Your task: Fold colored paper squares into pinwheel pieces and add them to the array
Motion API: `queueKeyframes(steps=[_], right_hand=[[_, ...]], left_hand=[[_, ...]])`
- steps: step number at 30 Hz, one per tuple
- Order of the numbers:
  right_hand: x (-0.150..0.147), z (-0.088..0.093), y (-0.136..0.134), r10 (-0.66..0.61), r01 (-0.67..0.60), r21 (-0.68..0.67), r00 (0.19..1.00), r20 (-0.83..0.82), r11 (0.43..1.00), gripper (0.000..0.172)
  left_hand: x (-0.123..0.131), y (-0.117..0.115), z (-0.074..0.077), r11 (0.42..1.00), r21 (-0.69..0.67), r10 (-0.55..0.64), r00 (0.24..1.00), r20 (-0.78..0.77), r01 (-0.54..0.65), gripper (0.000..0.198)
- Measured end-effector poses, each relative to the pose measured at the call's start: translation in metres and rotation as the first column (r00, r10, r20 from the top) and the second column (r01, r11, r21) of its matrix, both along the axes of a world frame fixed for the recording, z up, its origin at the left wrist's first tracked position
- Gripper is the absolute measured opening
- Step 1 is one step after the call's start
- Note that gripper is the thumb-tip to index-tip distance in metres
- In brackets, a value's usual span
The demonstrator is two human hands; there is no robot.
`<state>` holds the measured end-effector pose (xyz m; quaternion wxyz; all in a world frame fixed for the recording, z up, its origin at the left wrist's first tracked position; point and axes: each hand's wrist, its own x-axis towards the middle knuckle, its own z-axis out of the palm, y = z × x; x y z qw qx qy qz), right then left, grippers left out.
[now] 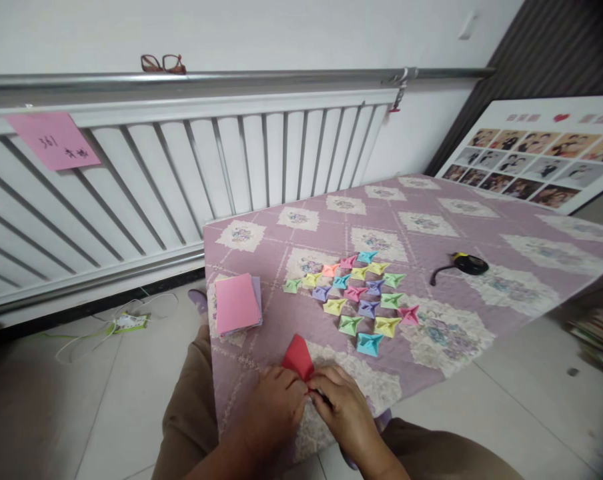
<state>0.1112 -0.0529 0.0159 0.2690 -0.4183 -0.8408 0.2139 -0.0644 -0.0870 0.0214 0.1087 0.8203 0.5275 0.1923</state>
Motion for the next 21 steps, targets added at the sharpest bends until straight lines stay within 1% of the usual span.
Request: queueKeyframes(steps=[3, 6, 8, 12, 15, 17, 21], right_hand=[[-0.0004, -0.0002, 0.0004, -0.011, 0.011, 0.019, 1.000, -0.004, 1.000, 0.024], [-0.0010, 0.0009, 0.0004, -0.010, 0.010, 0.029, 1.000, -0.014, 1.000, 0.019], [-0.0011, 0.0022, 0.0002, -0.010, 0.010, 0.029, 1.000, -0.016, 1.000, 0.018], [-0.0008, 0.0036, -0.0002, -0.004, 0.005, 0.028, 1.000, -0.022, 1.000, 0.019], [-0.0006, 0.0035, -0.0003, -0.006, 0.007, 0.031, 1.000, -0.027, 1.000, 0.019], [-0.0008, 0.0037, -0.0004, -0.010, 0.011, 0.025, 1.000, -0.013, 1.000, 0.018], [-0.0013, 0.0042, -0.0006, -0.011, 0.012, 0.020, 1.000, -0.002, 1.000, 0.017]], left_hand=[[0.0006, -0.0018, -0.0004, 1.000, 0.006, 0.020, 0.998, 0.067, -0.020, 0.007], [0.0005, -0.0053, 0.0037, 0.993, -0.024, 0.116, 0.979, 0.165, -0.114, 0.010], [-0.0001, -0.0073, 0.0065, 0.987, -0.053, 0.157, 0.965, 0.210, -0.149, 0.012], [-0.0024, -0.0090, 0.0051, 0.990, -0.028, 0.140, 0.954, 0.267, -0.137, 0.012], [-0.0043, -0.0096, 0.0001, 0.991, -0.007, 0.128, 0.953, 0.273, -0.132, 0.011], [-0.0053, -0.0099, -0.0016, 0.991, -0.001, 0.128, 0.961, 0.245, -0.132, 0.010], [-0.0057, -0.0098, 0.0016, 0.989, -0.023, 0.145, 0.977, 0.154, -0.143, 0.013]])
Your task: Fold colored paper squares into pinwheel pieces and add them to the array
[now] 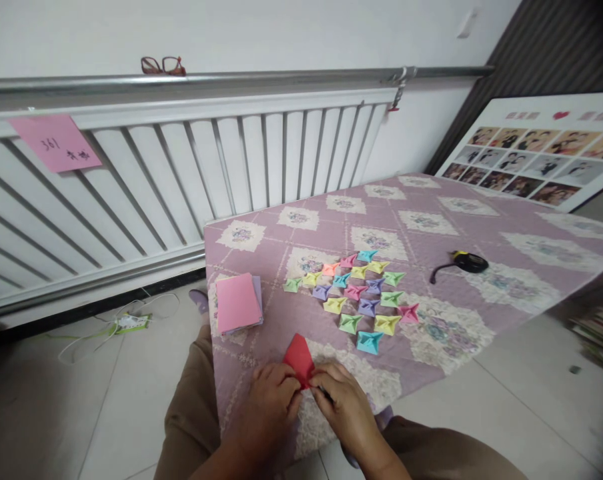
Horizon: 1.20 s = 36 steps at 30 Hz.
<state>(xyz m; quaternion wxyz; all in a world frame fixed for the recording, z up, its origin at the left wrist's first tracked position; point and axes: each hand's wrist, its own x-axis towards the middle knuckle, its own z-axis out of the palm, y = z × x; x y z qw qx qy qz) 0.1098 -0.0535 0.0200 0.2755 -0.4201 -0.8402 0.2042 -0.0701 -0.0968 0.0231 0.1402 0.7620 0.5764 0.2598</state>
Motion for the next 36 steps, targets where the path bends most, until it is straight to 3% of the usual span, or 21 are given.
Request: queueKeyframes(steps=[5, 16, 20, 28, 36], right_hand=[[0.000, 0.000, 0.000, 0.002, -0.001, 0.018, 1.000, -0.025, 1.000, 0.016], [0.000, -0.001, 0.000, -0.005, 0.005, -0.007, 1.000, -0.029, 1.000, 0.019], [0.000, 0.001, 0.000, 0.002, -0.003, -0.013, 1.000, -0.022, 1.000, 0.017], [0.001, -0.004, 0.002, 0.000, 0.000, 0.014, 1.000, -0.012, 1.000, 0.024], [0.001, -0.006, 0.009, -0.030, 0.028, 0.054, 0.999, 0.038, 0.998, 0.015]], left_hand=[[0.002, 0.001, 0.006, 1.000, -0.005, -0.019, 1.000, -0.023, 0.019, 0.019], [0.001, -0.003, 0.009, 0.989, 0.125, -0.084, 0.996, 0.006, 0.083, 0.026], [0.002, -0.001, 0.003, 0.991, 0.130, -0.016, 0.999, 0.029, 0.012, 0.022], [0.002, 0.007, 0.000, 0.999, -0.031, 0.010, 0.988, -0.153, -0.015, 0.009], [0.000, 0.008, -0.001, 0.990, -0.026, 0.135, 0.986, -0.099, -0.138, 0.012]])
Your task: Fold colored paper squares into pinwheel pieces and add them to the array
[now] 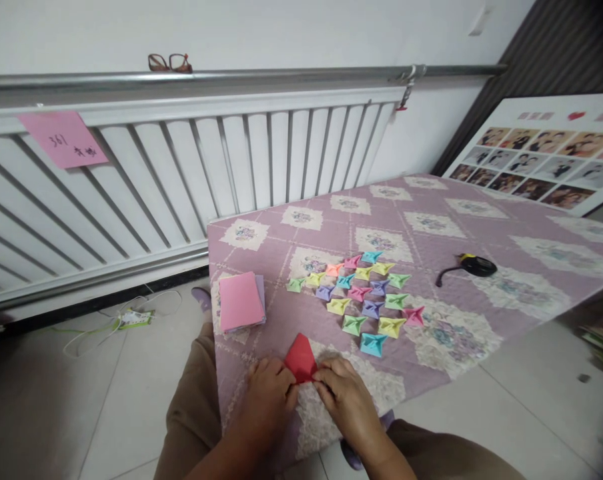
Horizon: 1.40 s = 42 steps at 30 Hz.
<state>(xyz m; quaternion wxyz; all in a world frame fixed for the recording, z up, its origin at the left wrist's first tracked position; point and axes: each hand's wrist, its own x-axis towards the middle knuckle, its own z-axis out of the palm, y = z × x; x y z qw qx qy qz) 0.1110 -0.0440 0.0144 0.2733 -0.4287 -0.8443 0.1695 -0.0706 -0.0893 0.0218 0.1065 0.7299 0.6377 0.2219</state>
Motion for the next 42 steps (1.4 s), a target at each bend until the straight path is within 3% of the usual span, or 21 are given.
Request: queueKeyframes(steps=[6, 14, 21, 42], right_hand=[[-0.004, 0.002, 0.000, -0.049, 0.051, -0.025, 0.997, 0.053, 0.998, 0.010], [-0.012, -0.003, 0.002, -0.156, 0.157, 0.006, 0.979, 0.128, 0.988, 0.015], [-0.015, -0.001, 0.003, -0.187, 0.185, 0.029, 0.970, 0.158, 0.982, 0.018], [-0.019, -0.001, 0.004, -0.245, 0.249, -0.015, 0.960, 0.137, 0.968, 0.020]], left_hand=[[-0.004, 0.003, 0.000, 0.998, -0.013, 0.069, 0.997, 0.029, -0.069, 0.011], [-0.005, 0.005, -0.003, 0.995, -0.064, 0.075, 0.997, 0.002, -0.075, 0.009], [-0.006, 0.009, -0.002, 0.989, -0.107, 0.092, 0.994, -0.066, -0.099, 0.011], [-0.011, 0.016, -0.003, 0.984, -0.162, 0.058, 0.995, -0.079, -0.070, 0.010]])
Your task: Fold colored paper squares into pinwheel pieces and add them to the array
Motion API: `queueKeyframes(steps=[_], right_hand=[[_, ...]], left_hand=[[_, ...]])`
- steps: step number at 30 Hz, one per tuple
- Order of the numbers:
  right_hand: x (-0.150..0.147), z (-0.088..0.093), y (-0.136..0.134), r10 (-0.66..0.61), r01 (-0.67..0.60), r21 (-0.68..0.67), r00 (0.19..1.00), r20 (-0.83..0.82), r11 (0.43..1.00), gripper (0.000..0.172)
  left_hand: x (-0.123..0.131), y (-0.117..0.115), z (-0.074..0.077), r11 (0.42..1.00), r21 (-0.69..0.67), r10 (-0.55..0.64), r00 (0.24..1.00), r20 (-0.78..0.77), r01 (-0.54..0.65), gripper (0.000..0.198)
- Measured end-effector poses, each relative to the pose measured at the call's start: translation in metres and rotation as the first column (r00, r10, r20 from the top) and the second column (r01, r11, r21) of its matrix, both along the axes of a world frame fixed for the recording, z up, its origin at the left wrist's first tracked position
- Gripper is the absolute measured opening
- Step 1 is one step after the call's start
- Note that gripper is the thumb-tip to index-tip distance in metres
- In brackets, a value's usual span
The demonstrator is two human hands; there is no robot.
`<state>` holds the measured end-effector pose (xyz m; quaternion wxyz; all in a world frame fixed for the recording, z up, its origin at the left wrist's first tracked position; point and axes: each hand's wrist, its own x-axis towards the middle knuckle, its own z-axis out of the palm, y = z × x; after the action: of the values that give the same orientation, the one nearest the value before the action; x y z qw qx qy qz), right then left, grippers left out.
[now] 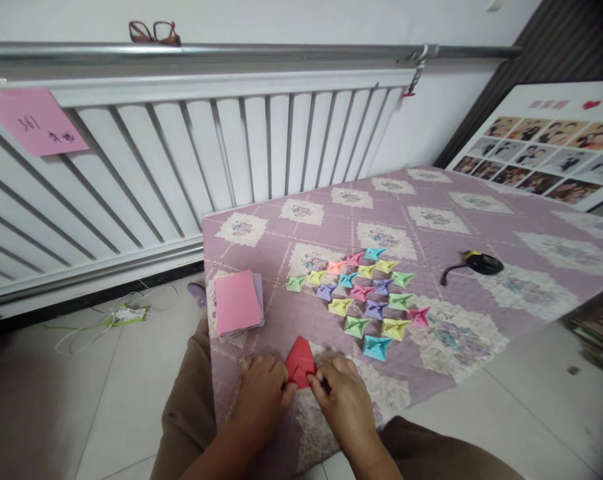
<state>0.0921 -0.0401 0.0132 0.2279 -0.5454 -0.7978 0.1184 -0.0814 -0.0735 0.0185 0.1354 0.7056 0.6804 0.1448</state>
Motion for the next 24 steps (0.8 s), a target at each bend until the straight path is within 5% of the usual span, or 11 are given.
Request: queueKeyframes(steps=[8, 13, 24], right_hand=[[0.005, -0.007, 0.000, 0.035, -0.034, 0.022, 0.998, -0.051, 0.999, 0.014], [0.007, -0.006, -0.001, -0.004, 0.004, -0.002, 0.999, -0.044, 1.000, 0.008], [-0.020, 0.032, 0.017, -0.124, 0.163, -0.276, 0.980, 0.153, 0.947, 0.007]], left_hand=[[-0.006, 0.000, -0.005, 0.904, 0.084, -0.404, 0.903, -0.147, 0.418, 0.027], [-0.007, -0.002, -0.010, 0.917, 0.019, -0.386, 0.899, -0.206, 0.398, 0.034], [-0.007, -0.004, -0.008, 0.922, 0.042, -0.377, 0.917, -0.132, 0.385, 0.038]])
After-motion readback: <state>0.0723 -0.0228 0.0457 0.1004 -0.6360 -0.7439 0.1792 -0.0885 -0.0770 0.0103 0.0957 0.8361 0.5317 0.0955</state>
